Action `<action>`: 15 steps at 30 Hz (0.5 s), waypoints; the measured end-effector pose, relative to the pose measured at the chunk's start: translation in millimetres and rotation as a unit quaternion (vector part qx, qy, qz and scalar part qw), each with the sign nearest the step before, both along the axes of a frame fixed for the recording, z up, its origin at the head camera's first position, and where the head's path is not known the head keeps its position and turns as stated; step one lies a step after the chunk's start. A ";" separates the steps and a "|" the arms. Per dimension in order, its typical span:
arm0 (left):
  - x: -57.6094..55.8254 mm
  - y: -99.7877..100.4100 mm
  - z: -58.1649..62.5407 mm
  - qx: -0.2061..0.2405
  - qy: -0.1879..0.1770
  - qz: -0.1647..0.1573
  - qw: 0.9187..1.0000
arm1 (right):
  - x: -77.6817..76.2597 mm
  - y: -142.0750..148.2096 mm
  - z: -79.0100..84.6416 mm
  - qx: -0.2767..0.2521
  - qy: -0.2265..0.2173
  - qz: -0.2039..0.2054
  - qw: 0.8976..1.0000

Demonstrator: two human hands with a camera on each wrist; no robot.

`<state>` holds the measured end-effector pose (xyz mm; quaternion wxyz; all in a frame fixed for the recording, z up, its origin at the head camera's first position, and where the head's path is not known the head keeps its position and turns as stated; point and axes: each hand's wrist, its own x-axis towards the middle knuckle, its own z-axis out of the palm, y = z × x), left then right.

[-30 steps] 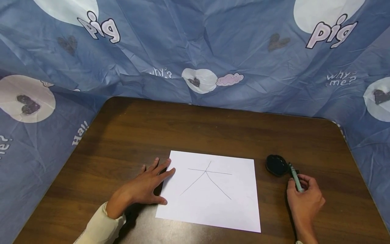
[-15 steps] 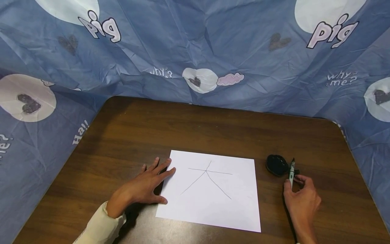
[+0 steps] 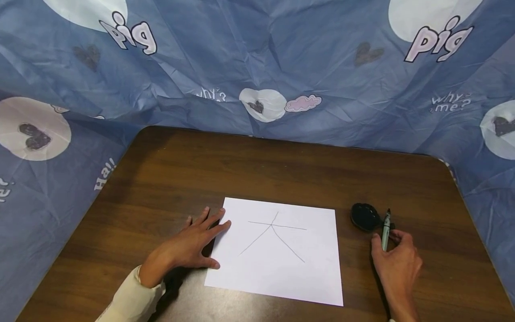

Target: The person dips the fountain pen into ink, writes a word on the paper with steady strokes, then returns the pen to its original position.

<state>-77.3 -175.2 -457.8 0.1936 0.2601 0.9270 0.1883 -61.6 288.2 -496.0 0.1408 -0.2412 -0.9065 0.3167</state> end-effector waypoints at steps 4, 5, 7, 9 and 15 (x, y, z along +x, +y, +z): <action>2.4 -0.9 1.2 0.008 -0.005 0.005 1.000 | 0.6 -1.0 1.8 -0.001 -0.011 -0.002 1.000; 3.0 -1.0 1.3 0.011 -0.005 0.006 1.000 | 1.0 -0.9 2.8 -0.001 -0.019 -0.002 1.000; 4.5 -1.0 1.3 0.019 -0.002 0.008 1.000 | 1.4 -0.6 4.5 0.002 -0.029 -0.002 1.000; 5.9 -0.8 0.7 0.025 0.003 0.011 1.000 | 1.8 0.5 6.6 0.008 -0.041 0.002 0.999; 7.3 0.2 -2.6 0.034 0.018 0.013 0.999 | 1.2 5.7 11.6 0.011 -0.092 0.003 0.996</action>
